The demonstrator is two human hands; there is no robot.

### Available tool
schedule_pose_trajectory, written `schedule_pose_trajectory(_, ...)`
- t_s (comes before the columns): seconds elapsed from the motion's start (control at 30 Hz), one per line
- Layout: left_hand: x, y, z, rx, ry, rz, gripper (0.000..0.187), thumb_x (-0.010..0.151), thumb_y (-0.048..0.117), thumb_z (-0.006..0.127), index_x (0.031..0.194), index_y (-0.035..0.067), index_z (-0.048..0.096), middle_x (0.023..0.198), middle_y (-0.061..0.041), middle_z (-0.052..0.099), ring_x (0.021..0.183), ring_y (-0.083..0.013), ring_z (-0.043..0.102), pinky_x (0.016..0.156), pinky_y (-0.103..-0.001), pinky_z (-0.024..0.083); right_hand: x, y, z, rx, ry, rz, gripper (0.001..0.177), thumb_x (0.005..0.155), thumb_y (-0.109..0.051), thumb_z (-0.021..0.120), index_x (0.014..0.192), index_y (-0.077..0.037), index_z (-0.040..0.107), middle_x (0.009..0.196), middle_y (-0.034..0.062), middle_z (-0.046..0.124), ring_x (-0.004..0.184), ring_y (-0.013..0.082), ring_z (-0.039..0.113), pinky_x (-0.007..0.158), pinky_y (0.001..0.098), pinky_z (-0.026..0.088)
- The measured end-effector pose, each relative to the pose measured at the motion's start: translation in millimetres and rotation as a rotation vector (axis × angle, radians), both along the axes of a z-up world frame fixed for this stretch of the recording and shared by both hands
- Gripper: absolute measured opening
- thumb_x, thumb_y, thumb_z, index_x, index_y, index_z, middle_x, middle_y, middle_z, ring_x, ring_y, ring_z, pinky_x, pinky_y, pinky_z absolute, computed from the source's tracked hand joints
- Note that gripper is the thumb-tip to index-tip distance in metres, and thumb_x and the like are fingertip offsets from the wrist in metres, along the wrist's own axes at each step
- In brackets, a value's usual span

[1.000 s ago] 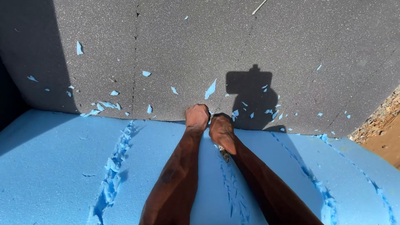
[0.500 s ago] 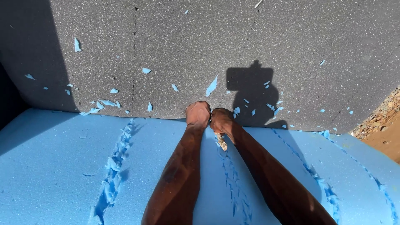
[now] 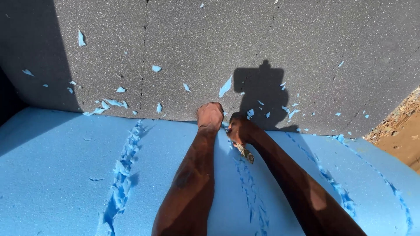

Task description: Using a long knife to cut several parallel slits or segments into a blue cylindrical foam roll.

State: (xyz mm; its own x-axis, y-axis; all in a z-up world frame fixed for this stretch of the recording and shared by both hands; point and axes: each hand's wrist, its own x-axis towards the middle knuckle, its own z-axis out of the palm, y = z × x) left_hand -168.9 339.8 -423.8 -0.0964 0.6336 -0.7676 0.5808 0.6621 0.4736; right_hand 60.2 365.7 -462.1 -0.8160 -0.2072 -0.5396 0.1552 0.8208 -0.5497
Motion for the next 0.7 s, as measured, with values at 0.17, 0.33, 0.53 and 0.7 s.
schedule_pose_trajectory(0.17,1,17,6,-0.026,0.008,0.027,0.04,0.08,0.014,0.04,0.068,0.012,0.079,0.078,-0.022,0.076,0.084,-0.0477,0.074,0.074,-0.055,0.061,4,9,18,-0.048,0.225,-0.167,0.036,0.092,-0.04,0.063,0.069,-0.013,0.065,0.065,0.0042,0.061,0.078,0.0298,0.064,0.076,0.0455,0.051)
schedule_pose_trajectory(0.33,-6,72,83,-0.351,0.08,-0.277,0.026,0.092,0.018,0.057,0.095,0.01,0.081,0.094,-0.013,0.08,0.093,-0.0331,0.077,0.072,-0.051,0.063,-4,11,72,-0.023,0.419,-0.177,0.035,0.095,-0.022,0.06,0.061,-0.015,0.058,0.053,0.0094,0.048,0.056,0.0307,0.055,0.051,0.0479,0.042)
schedule_pose_trajectory(0.53,-26,67,183,-0.151,-0.18,-0.446,0.027,0.095,0.015,0.057,0.107,0.007,0.079,0.102,-0.015,0.078,0.102,-0.0339,0.075,0.084,-0.046,0.063,-40,47,159,-0.195,-0.048,-0.49,0.051,0.097,-0.024,0.054,0.048,-0.019,0.04,0.045,0.0041,0.043,0.041,0.0211,0.044,0.039,0.0382,0.03)
schedule_pose_trajectory(0.7,-52,58,236,-0.125,-0.4,-0.501,0.03,0.097,0.009,0.055,0.116,0.0,0.076,0.116,-0.022,0.075,0.108,-0.0368,0.072,0.086,-0.045,0.063,-69,56,178,-0.266,-0.528,-0.723,0.06,0.102,-0.039,0.046,0.046,-0.016,0.049,0.044,0.015,0.051,0.039,0.025,0.054,0.039,0.0336,0.035)
